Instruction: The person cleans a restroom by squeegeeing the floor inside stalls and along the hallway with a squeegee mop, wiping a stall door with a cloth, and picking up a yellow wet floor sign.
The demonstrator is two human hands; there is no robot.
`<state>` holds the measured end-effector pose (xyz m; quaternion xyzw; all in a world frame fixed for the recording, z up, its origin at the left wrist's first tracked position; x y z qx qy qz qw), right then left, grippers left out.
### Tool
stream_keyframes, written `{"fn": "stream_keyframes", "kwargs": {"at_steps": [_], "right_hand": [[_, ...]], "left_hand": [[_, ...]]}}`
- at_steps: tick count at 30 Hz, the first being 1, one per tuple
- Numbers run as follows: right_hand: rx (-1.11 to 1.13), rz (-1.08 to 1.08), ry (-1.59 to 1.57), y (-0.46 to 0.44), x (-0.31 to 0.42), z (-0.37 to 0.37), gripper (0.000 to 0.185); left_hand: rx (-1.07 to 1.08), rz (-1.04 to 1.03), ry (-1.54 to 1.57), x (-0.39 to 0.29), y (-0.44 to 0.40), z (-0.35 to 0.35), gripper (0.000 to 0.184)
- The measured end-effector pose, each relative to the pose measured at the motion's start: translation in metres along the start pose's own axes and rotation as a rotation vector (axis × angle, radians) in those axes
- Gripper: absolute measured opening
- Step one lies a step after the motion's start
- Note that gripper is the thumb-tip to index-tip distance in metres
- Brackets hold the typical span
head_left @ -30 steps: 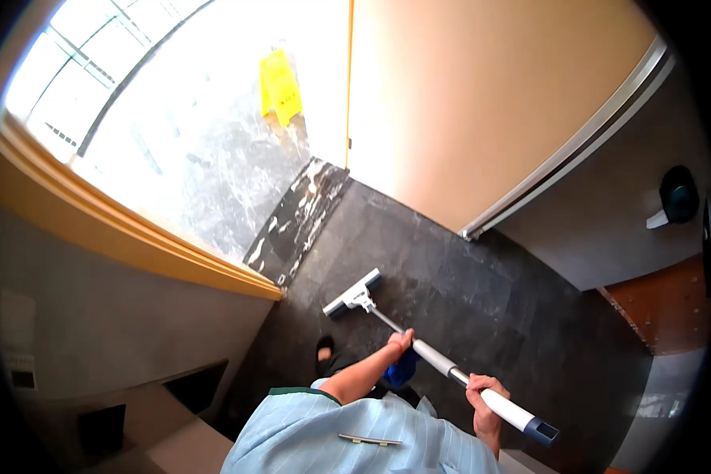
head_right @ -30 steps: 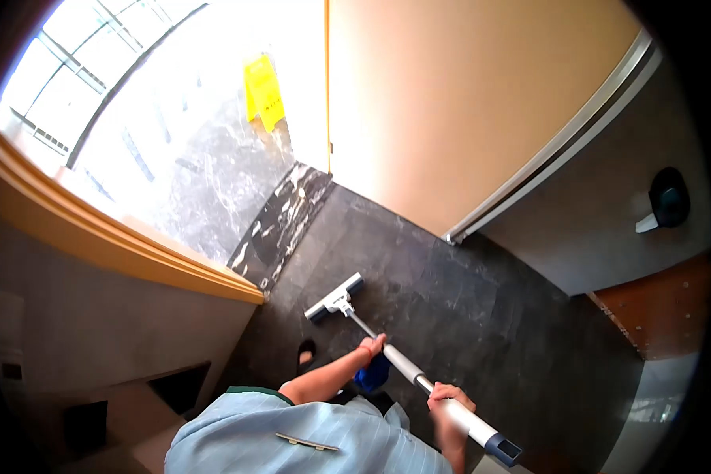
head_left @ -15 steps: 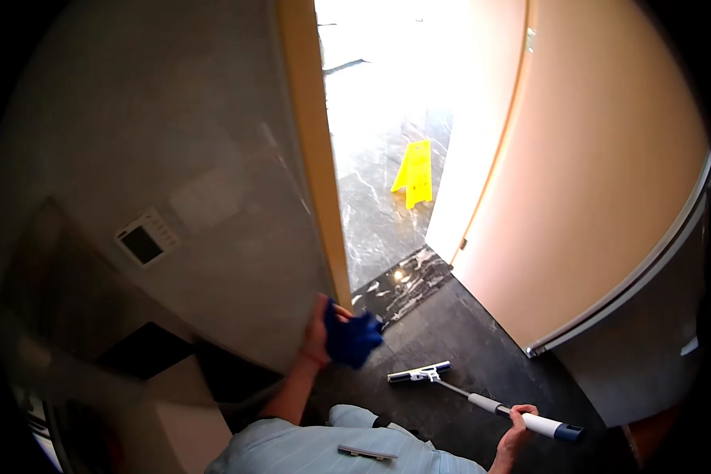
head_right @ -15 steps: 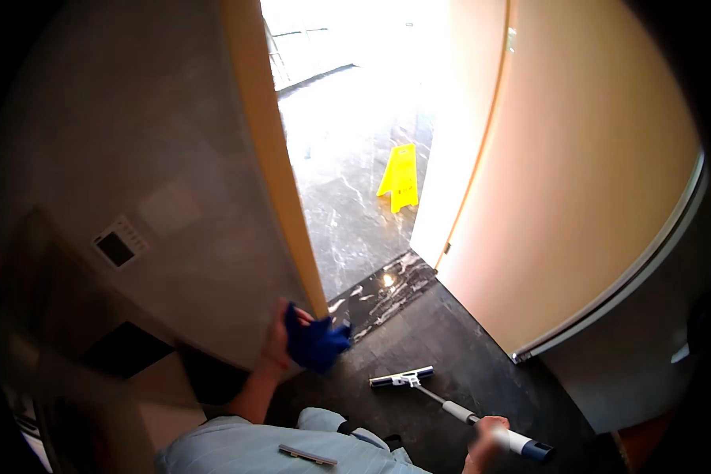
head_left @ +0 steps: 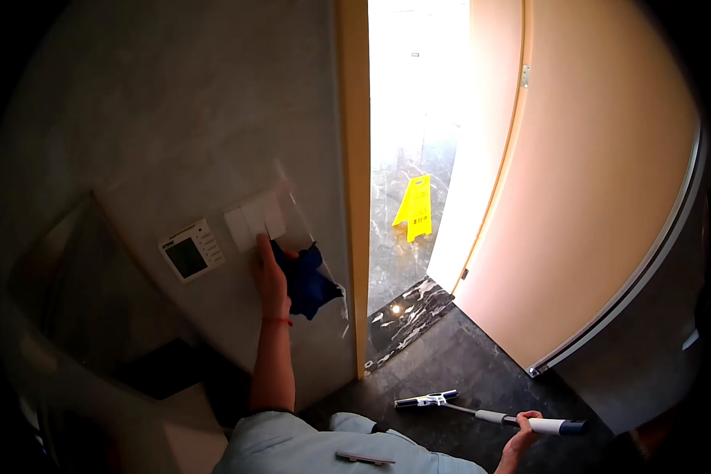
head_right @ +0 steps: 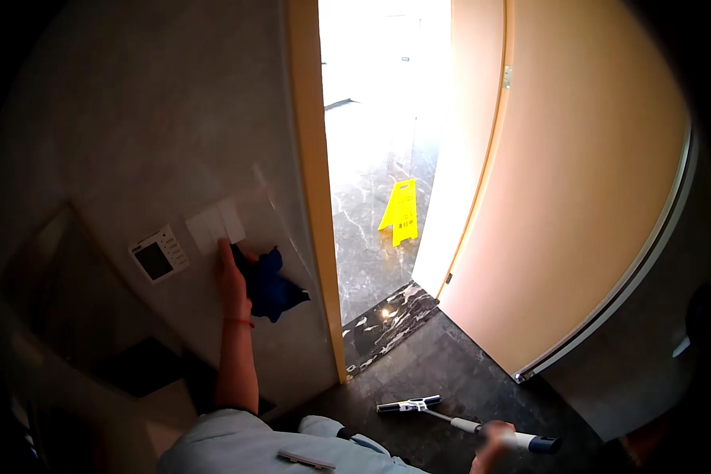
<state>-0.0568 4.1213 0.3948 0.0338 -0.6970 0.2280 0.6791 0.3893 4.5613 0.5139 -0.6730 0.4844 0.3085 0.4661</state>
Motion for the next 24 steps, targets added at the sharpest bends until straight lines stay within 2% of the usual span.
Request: {"fn": "stream_keyframes", "kwargs": {"at_steps": [3,6,8,9,13,15,16,18,19,20,22,23,24], "right_hand": [[-0.059,-0.064,-0.049,0.005,-0.02,0.014,0.011],[-0.076,-0.061,-0.003,0.014,-0.02,0.025,0.01],[-0.072,-0.048,-0.048,0.018,-0.019,0.028,0.01],[-0.053,-0.027,-0.096,0.018,-0.017,0.026,0.011],[-0.025,-0.047,-0.097,0.023,-0.015,0.03,0.012],[-0.029,-0.039,-0.067,0.026,-0.02,0.04,0.012],[-0.012,-0.034,-0.081,0.025,-0.02,0.042,0.012],[0.034,-0.065,-0.067,0.028,-0.008,0.038,0.01],[0.05,-0.108,-0.034,0.033,-0.006,0.039,0.01],[0.062,-0.17,-0.08,0.027,-0.002,0.042,0.014],[0.054,-0.089,-0.217,0.036,0.03,0.035,0.019],[0.027,-0.104,-0.201,0.039,0.042,0.039,0.019],[-0.004,-0.063,-0.188,0.042,0.059,0.043,0.019]], "left_hand": [[-0.023,0.03,0.179,0.015,-0.007,-0.004,0.057],[0.013,0.014,0.044,0.012,-0.007,-0.016,0.058],[-0.054,0.061,0.043,0.008,-0.005,-0.017,0.058],[-0.072,0.019,-0.02,0.007,-0.006,-0.016,0.059],[0.066,0.083,0.133,0.038,0.006,-0.039,0.053],[0.165,0.416,0.458,0.099,0.032,-0.07,0.048],[0.211,0.479,0.444,0.124,0.045,-0.085,0.048],[0.259,0.849,0.709,0.199,0.093,-0.109,0.044],[0.453,0.943,0.823,0.235,0.118,-0.123,0.04],[0.424,1.083,0.814,0.28,0.143,-0.134,0.038],[0.433,1.13,0.664,0.364,0.203,-0.132,0.027],[0.445,1.336,0.582,0.405,0.253,-0.133,0.026],[0.51,1.565,0.587,0.371,0.295,-0.154,0.018]]}}
Point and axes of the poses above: each hand's wrist, its own y-axis away from the middle knuckle, its own z-axis out of the back of the hand, x = y × z, the point moved 8 cm from there along -y, towards the middle knuckle, and after that the axes turned 12 degrees about x, right-handed, at the moved point
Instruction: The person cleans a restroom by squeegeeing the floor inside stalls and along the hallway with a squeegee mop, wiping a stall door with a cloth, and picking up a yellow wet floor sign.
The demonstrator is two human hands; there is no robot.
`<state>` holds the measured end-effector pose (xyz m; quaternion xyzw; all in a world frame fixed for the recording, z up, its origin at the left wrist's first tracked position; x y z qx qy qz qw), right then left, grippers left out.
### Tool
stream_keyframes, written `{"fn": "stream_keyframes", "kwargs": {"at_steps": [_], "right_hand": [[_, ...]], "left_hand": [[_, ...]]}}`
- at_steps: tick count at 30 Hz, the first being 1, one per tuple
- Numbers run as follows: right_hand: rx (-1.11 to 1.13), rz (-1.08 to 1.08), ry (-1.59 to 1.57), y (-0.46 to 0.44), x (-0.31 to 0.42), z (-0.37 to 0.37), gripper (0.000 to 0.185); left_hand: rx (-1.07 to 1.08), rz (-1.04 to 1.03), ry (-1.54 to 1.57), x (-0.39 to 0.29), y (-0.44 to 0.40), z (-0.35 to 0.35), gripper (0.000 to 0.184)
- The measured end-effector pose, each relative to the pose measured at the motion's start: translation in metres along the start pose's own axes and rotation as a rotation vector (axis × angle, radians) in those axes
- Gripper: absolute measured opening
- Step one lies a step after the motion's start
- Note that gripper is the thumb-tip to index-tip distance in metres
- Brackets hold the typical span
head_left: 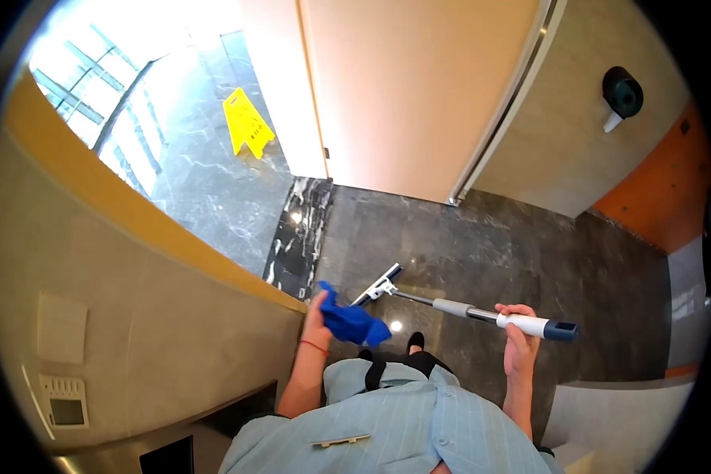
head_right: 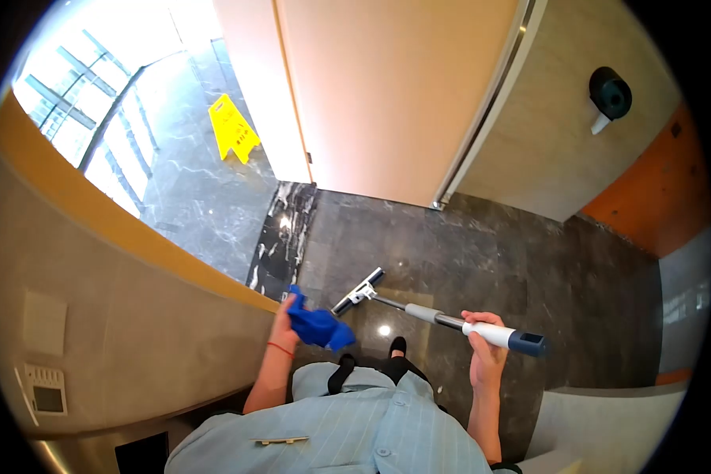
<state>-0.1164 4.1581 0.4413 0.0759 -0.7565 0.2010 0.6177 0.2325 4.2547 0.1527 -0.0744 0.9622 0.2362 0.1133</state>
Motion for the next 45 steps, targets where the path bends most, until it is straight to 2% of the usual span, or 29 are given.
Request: {"fn": "stream_keyframes", "kwargs": {"at_steps": [2,4,6,7,8,12,14,16,17,19,23,32,34,37,39,40,43,44,45], "right_hand": [[-0.022,0.037,0.017,0.002,0.02,0.006,0.019],[-0.007,0.119,-0.01,-0.002,0.034,0.022,0.013],[-0.004,0.128,0.03,-0.004,0.035,0.028,0.005],[-0.001,0.132,0.036,-0.008,0.031,0.032,0.004],[0.01,0.141,0.037,-0.011,0.026,0.036,0.004],[0.055,0.142,0.047,-0.027,0.028,0.031,0.01],[0.122,0.16,0.028,-0.037,0.024,0.031,0.012],[0.17,0.182,0.026,-0.042,0.037,0.013,0.013],[0.193,0.189,0.009,-0.049,0.036,0.007,0.013],[0.226,0.195,0.036,-0.06,0.027,0.004,0.014],[0.253,0.231,0.038,-0.073,0.026,-0.009,0.015],[0.186,0.238,0.028,-0.07,0.021,0.0,0.014],[0.18,0.232,0.023,-0.065,0.026,-0.002,0.014],[0.161,0.202,0.02,-0.055,0.022,0.009,0.013],[0.137,0.183,0.022,-0.049,0.019,0.017,0.013],[0.113,0.152,0.032,-0.044,0.018,0.022,0.011],[0.074,0.127,0.045,-0.031,0.032,0.031,0.006],[0.053,0.137,0.043,-0.024,0.04,0.036,0.004],[0.028,0.16,0.035,-0.019,0.048,0.041,0.005]], "left_hand": [[-0.086,0.217,-0.065,0.062,-0.007,-0.005,0.018],[-0.084,0.112,-0.178,0.066,-0.008,-0.039,0.025],[-0.03,0.016,-0.178,0.04,0.005,-0.074,0.031],[0.021,-0.078,-0.186,0.015,0.012,-0.095,0.038],[-0.02,-0.245,-0.199,-0.021,0.025,-0.102,0.047],[-0.131,-0.939,-0.322,-0.161,0.157,-0.149,0.051],[-0.222,-1.287,-0.325,-0.203,0.242,-0.152,0.053],[-0.429,-1.565,-0.341,-0.214,0.324,-0.164,0.053],[-0.438,-1.593,-0.336,-0.221,0.348,-0.174,0.053],[-0.648,-1.717,-0.402,-0.223,0.397,-0.182,0.055],[-0.635,-1.806,-0.333,-0.236,0.434,-0.166,0.057],[-0.723,-1.748,-0.491,-0.245,0.439,-0.155,0.06],[-0.682,-1.805,-0.483,-0.244,0.44,-0.159,0.06],[-0.584,-1.722,-0.45,-0.244,0.425,-0.156,0.058],[-0.462,-1.533,-0.328,-0.24,0.374,-0.143,0.055],[-0.495,-1.39,-0.409,-0.234,0.339,-0.135,0.053],[-0.304,-0.815,-0.637,-0.169,0.198,-0.128,0.053],[-0.252,-0.657,-0.621,-0.138,0.139,-0.106,0.05],[-0.229,-0.356,-0.523,-0.089,0.094,-0.1,0.048]]}}
Point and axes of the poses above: each hand's wrist, its own y-axis away from the middle knuckle, its own z-axis out of the back of the hand, x = y × z, the point moved 8 cm from there along -y, towards the middle knuckle, and after that the axes turned 12 degrees about x, right-handed, at the moved point
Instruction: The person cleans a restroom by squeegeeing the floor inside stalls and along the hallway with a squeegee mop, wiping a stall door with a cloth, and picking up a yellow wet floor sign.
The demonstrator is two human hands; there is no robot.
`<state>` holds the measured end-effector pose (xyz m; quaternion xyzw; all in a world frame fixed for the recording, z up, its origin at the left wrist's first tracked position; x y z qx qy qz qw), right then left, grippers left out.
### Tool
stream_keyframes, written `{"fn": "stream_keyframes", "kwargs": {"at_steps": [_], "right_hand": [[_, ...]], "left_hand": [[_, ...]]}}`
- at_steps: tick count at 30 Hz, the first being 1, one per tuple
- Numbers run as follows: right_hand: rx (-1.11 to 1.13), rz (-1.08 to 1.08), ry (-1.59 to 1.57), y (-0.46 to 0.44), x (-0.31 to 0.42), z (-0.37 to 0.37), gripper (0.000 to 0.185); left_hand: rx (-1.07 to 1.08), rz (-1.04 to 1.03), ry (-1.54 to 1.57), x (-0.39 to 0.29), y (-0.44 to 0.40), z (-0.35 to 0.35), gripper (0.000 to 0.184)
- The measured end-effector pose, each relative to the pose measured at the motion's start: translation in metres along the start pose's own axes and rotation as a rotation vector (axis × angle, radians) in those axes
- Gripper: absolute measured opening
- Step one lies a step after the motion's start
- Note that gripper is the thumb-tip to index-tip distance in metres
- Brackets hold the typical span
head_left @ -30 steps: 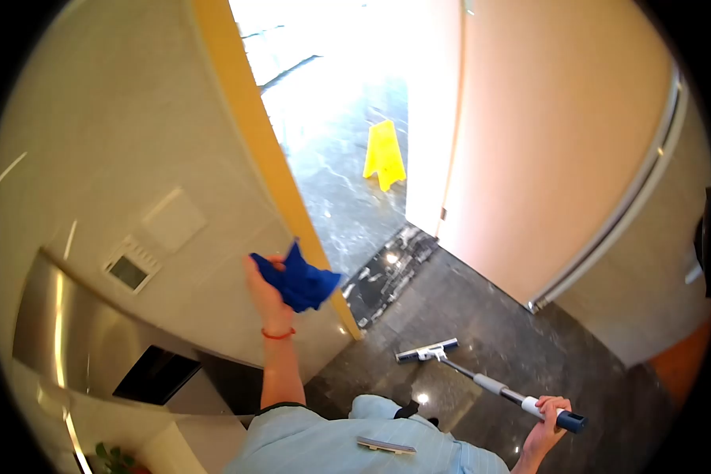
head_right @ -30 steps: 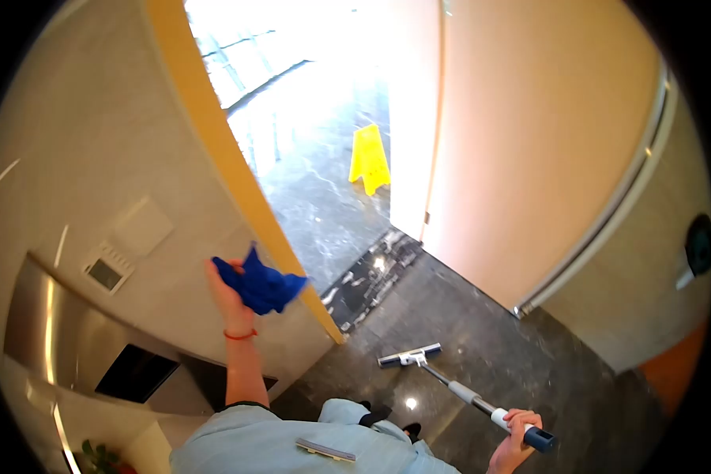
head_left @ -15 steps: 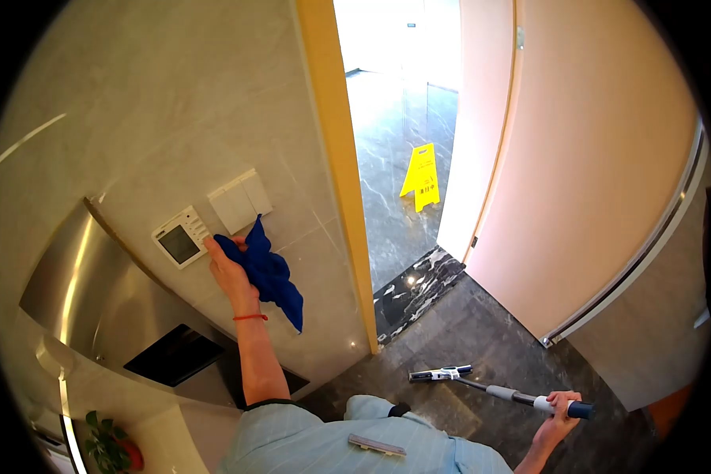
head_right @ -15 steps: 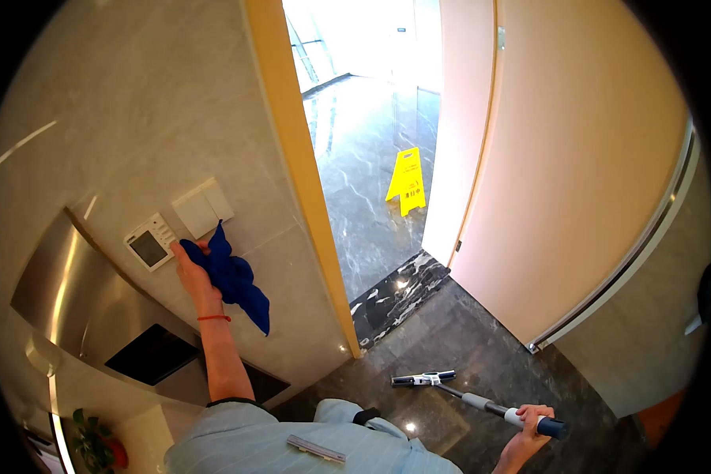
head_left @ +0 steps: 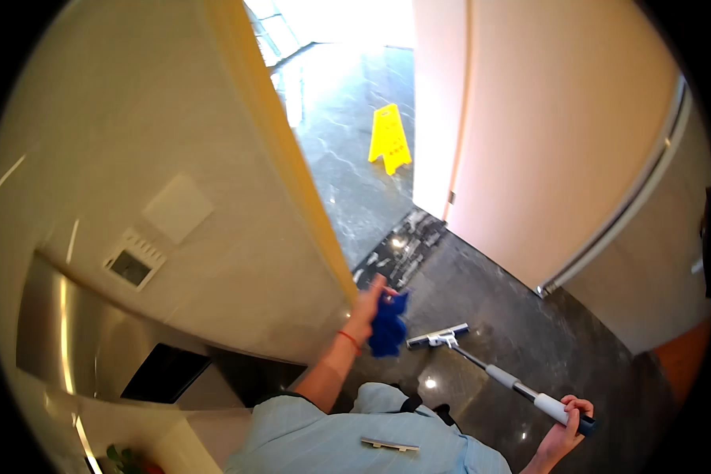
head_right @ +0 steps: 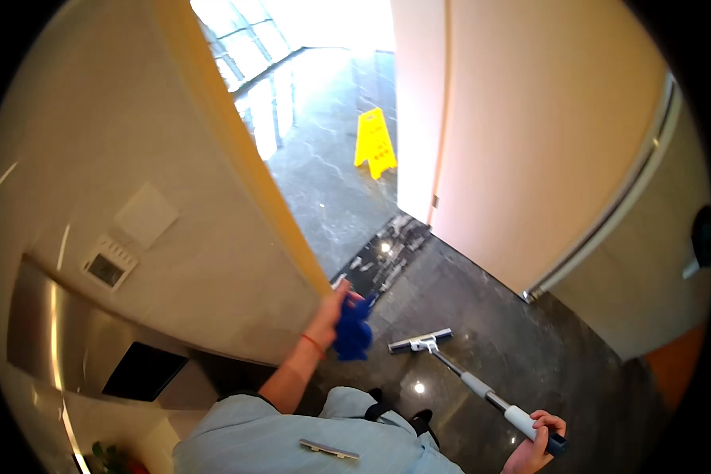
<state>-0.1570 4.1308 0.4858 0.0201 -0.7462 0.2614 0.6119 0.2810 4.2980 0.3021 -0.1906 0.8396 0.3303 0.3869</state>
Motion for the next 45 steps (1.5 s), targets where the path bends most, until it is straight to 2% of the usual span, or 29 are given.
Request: {"fn": "stream_keyframes", "kwargs": {"at_steps": [2,4,5,8,9,10,11,13,14,15,17,19,21,23,24,25,26,27,28,29,30,31,32,33,35,37,41,43,45], "right_hand": [[-0.007,0.026,0.027,0.003,0.012,0.009,0.006],[-0.051,0.062,0.054,0.008,0.028,0.008,0.005],[-0.082,0.057,0.098,0.013,0.035,0.008,0.008],[-0.039,0.019,0.344,0.032,0.046,0.015,0.007],[-0.007,-0.122,0.585,0.039,0.047,0.018,0.006],[0.09,-0.22,0.809,0.04,0.053,0.015,0.007],[0.19,-0.315,1.027,0.047,0.054,0.012,0.009],[0.283,-0.658,1.136,0.091,0.037,0.05,0.024],[0.383,-1.053,1.167,0.11,0.023,0.069,0.038],[0.453,-1.16,1.33,0.123,0.019,0.077,0.034],[0.764,-1.556,1.721,0.226,-0.055,0.179,0.027],[0.81,-1.362,1.391,0.186,-0.048,0.153,0.021],[0.841,-1.273,1.355,0.178,-0.059,0.181,0.02],[0.846,-1.232,1.361,0.176,-0.067,0.201,0.019],[0.817,-1.164,1.328,0.17,-0.072,0.204,0.018],[0.831,-1.1,1.302,0.161,-0.087,0.204,0.019],[0.843,-1.094,1.305,0.146,-0.107,0.203,0.019],[0.838,-1.094,1.271,0.131,-0.13,0.197,0.021],[0.824,-1.104,1.235,0.119,-0.153,0.189,0.024],[0.803,-1.112,1.207,0.105,-0.178,0.183,0.027],[0.839,-1.071,1.248,0.085,-0.206,0.174,0.019],[0.886,-1.033,1.288,0.064,-0.231,0.167,0.013],[0.892,-0.994,1.302,0.042,-0.253,0.16,0.016],[0.9,-0.96,1.305,0.024,-0.273,0.153,0.02],[0.844,-0.95,1.296,0.001,-0.309,0.154,0.025],[0.804,-1.023,1.245,-0.017,-0.315,0.167,0.025],[0.862,-1.095,1.241,0.004,-0.281,0.234,0.025],[0.891,-1.175,1.267,0.035,-0.244,0.282,0.025],[0.906,-1.216,1.315,0.073,-0.204,0.345,0.026]], "left_hand": [[0.234,0.27,0.006,0.11,-0.041,-0.048,0.053],[0.394,0.61,-0.006,0.189,-0.024,-0.11,0.057],[0.485,0.776,-0.054,0.247,-0.025,-0.119,0.067],[0.502,0.934,-0.215,0.361,-0.013,-0.146,0.081],[0.543,0.979,-0.248,0.387,-0.009,-0.153,0.084],[0.574,1.108,-0.135,0.4,0.003,-0.165,0.08],[0.659,1.119,0.024,0.423,0.001,-0.174,0.073],[0.559,1.205,0.003,0.444,0.006,-0.172,0.056],[0.446,1.203,-0.17,0.496,-0.009,-0.148,0.047],[0.386,1.148,-0.238,0.484,0.002,-0.152,0.045],[0.419,0.898,-0.563,0.513,0.0,-0.134,0.045],[0.318,0.891,-0.62,0.513,0.012,-0.141,0.053],[0.283,0.896,-0.646,0.526,0.006,-0.153,0.053],[0.227,0.813,-0.759,0.485,0.003,-0.176,0.051],[0.2,0.809,-0.644,0.521,-0.013,-0.163,0.048],[0.172,0.771,-0.67,0.539,-0.038,-0.152,0.046],[0.154,0.614,-0.589,0.527,-0.064,-0.156,0.048],[0.098,0.403,-0.667,0.518,-0.101,-0.148,0.049],[0.104,0.576,-0.621,0.507,-0.125,-0.152,0.048],[0.03,0.612,-0.714,0.483,-0.152,-0.154,0.046],[-0.004,0.504,-0.781,0.481,-0.193,-0.145,0.05],[-0.006,0.522,-0.825,0.439,-0.21,-0.169,0.053],[0.079,0.514,-0.923,0.444,-0.246,-0.164,0.057],[0.059,0.406,-0.97,0.421,-0.261,-0.179,0.058],[0.086,0.4,-0.976,0.431,-0.299,-0.188,0.057],[0.098,0.454,-1.103,0.435,-0.311,-0.21,0.06],[0.091,0.674,-1.094,0.489,-0.28,-0.245,0.062],[0.086,0.682,-1.081,0.529,-0.241,-0.263,0.063],[0.196,0.723,-0.991,0.601,-0.192,-0.284,0.064]]}}
Point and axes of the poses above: each hand's wrist, its own y-axis away from the middle knuckle, its own z-axis out of the back of the hand, x = y × z, the point moved 8 cm from there along -y, towards the middle knuckle, and after that the axes turned 12 degrees about x, right-handed, at the moved point
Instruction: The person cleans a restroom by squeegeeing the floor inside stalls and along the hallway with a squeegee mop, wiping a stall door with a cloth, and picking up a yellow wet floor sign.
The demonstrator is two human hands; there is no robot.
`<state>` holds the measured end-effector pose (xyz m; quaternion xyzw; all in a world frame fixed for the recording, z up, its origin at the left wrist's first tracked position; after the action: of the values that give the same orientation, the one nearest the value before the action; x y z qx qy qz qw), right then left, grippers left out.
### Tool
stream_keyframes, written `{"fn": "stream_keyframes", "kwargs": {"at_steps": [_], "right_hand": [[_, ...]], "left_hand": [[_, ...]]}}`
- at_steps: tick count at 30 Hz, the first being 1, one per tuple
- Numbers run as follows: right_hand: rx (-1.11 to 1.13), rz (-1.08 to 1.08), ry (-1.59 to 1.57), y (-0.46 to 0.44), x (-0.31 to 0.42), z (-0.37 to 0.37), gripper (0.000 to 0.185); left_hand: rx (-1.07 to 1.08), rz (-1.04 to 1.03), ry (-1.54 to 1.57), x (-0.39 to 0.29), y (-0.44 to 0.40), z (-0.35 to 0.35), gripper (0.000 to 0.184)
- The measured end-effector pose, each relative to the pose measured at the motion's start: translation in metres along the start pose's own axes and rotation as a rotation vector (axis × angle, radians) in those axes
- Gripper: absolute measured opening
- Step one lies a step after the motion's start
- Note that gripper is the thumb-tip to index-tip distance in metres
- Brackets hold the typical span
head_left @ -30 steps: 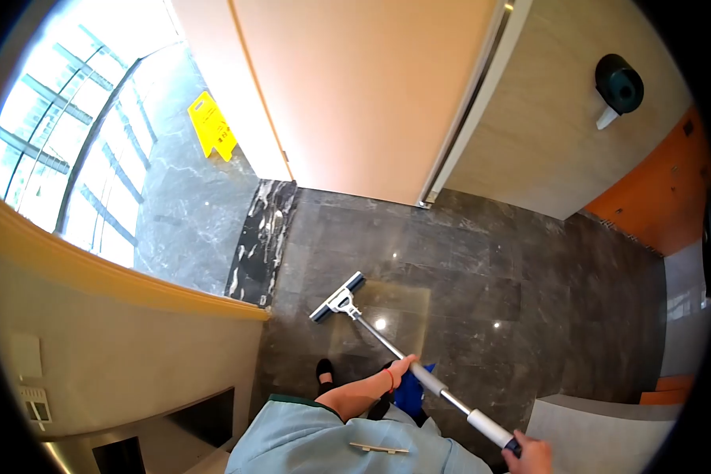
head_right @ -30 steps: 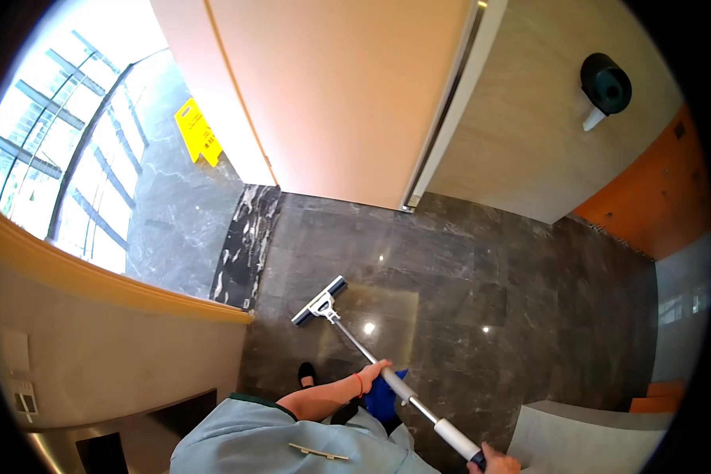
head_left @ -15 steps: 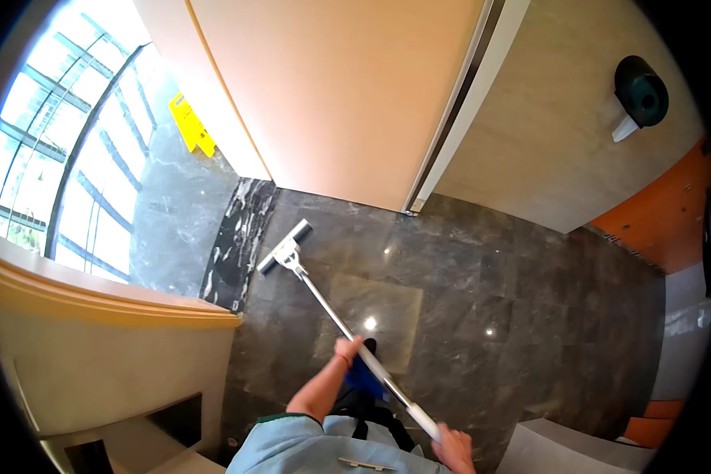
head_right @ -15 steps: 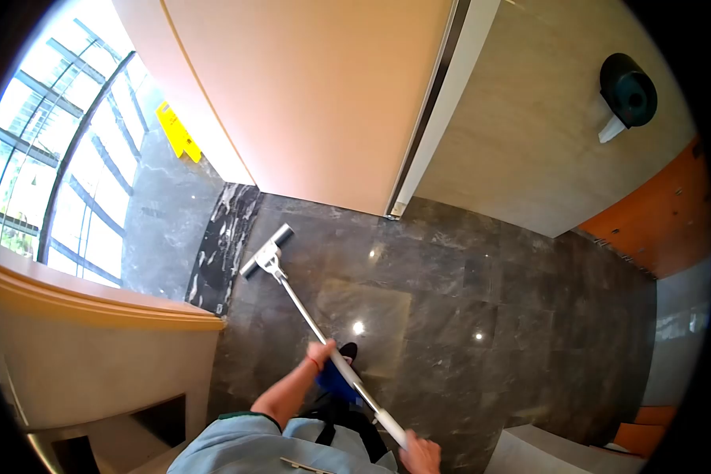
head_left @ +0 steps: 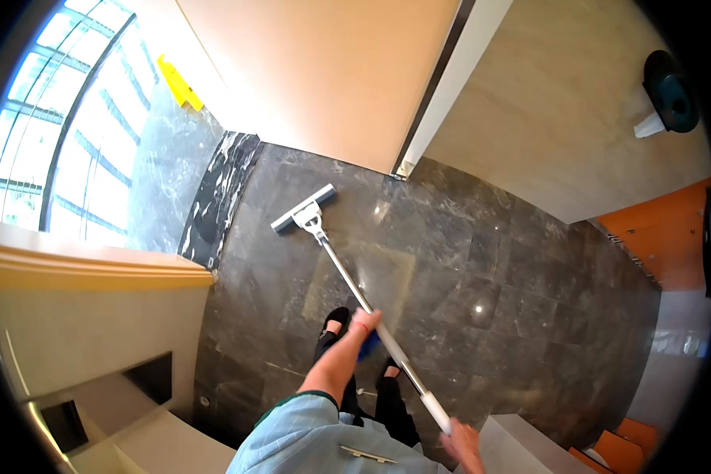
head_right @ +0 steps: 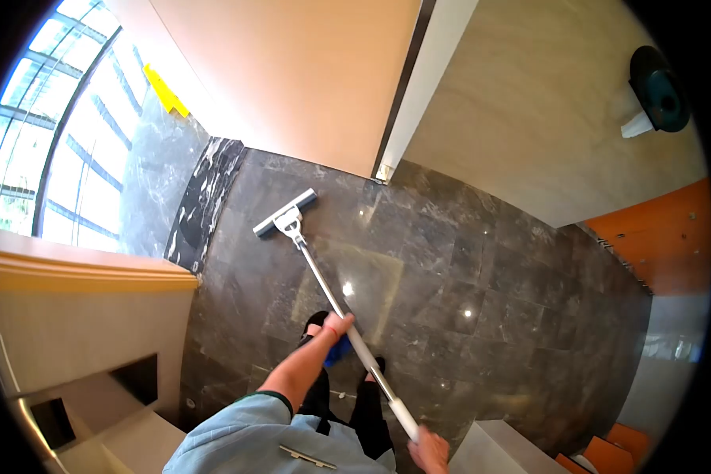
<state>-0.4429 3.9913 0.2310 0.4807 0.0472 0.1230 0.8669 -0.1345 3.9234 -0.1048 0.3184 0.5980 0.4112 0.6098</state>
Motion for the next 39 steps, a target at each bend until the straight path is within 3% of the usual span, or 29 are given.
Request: {"fn": "stream_keyframes", "kwargs": {"at_steps": [2,3,5,6,9,11,13,16,19,20,24,30,34,37,39], "right_hand": [[-0.076,-0.019,0.019,0.034,-0.099,-0.03,0.023],[0.008,-0.059,-0.066,0.064,-0.146,-0.035,0.036],[-0.037,-0.088,0.227,0.103,-0.254,-0.05,0.043],[-0.009,-0.158,0.067,0.129,-0.271,-0.022,0.039],[0.165,-0.321,0.276,0.181,-0.307,0.037,0.032],[0.102,-0.27,0.464,0.188,-0.307,0.075,0.032],[-0.12,-0.169,0.527,0.177,-0.315,0.093,0.014],[-0.032,-0.121,0.544,0.129,-0.264,0.117,0.014],[-0.079,0.133,0.608,0.067,-0.185,0.122,0.014],[-0.044,0.175,0.629,0.048,-0.148,0.116,0.012],[0.134,0.316,0.68,-0.017,-0.009,0.06,0.012],[0.004,0.795,0.536,-0.027,0.145,-0.061,0.012],[-0.059,0.924,0.659,0.001,0.172,-0.11,0.012],[-0.045,0.91,0.725,0.007,0.136,-0.11,0.014],[-0.024,0.812,0.779,0.003,0.094,-0.09,0.013]], "left_hand": [[0.13,-0.096,0.134,0.014,0.03,-0.1,0.059],[0.132,-0.009,0.174,0.023,0.053,-0.147,0.058],[0.219,0.051,0.274,0.028,0.102,-0.238,0.057],[0.192,0.094,0.305,0.022,0.134,-0.268,0.058],[0.323,0.21,0.332,0.023,0.175,-0.353,0.058],[0.314,0.256,0.386,0.041,0.173,-0.401,0.059],[0.284,0.27,0.536,0.033,0.192,-0.384,0.061],[0.146,0.15,0.684,0.052,0.161,-0.353,0.057],[-0.028,0.114,0.788,0.082,0.14,-0.262,0.05],[-0.212,0.053,0.801,0.084,0.156,-0.206,0.048],[-0.313,0.289,0.779,0.205,0.13,-0.077,0.06],[-0.641,0.435,0.452,0.392,0.155,0.076,0.059],[-0.592,0.575,0.22,0.441,0.2,0.086,0.056],[-0.522,0.557,0.097,0.452,0.198,0.028,0.057],[-0.539,0.552,0.326,0.443,0.19,-0.032,0.057]]}}
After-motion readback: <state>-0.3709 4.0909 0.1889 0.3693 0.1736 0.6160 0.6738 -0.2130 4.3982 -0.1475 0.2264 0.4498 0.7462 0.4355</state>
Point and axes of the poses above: each hand's wrist, its own y-axis away from the middle knuckle, its own z-axis out of the back of the hand, x = y × z, the point moved 8 cm from there along -y, towards the middle knuckle, and after that the axes turned 12 degrees about x, right-handed, at the moved point
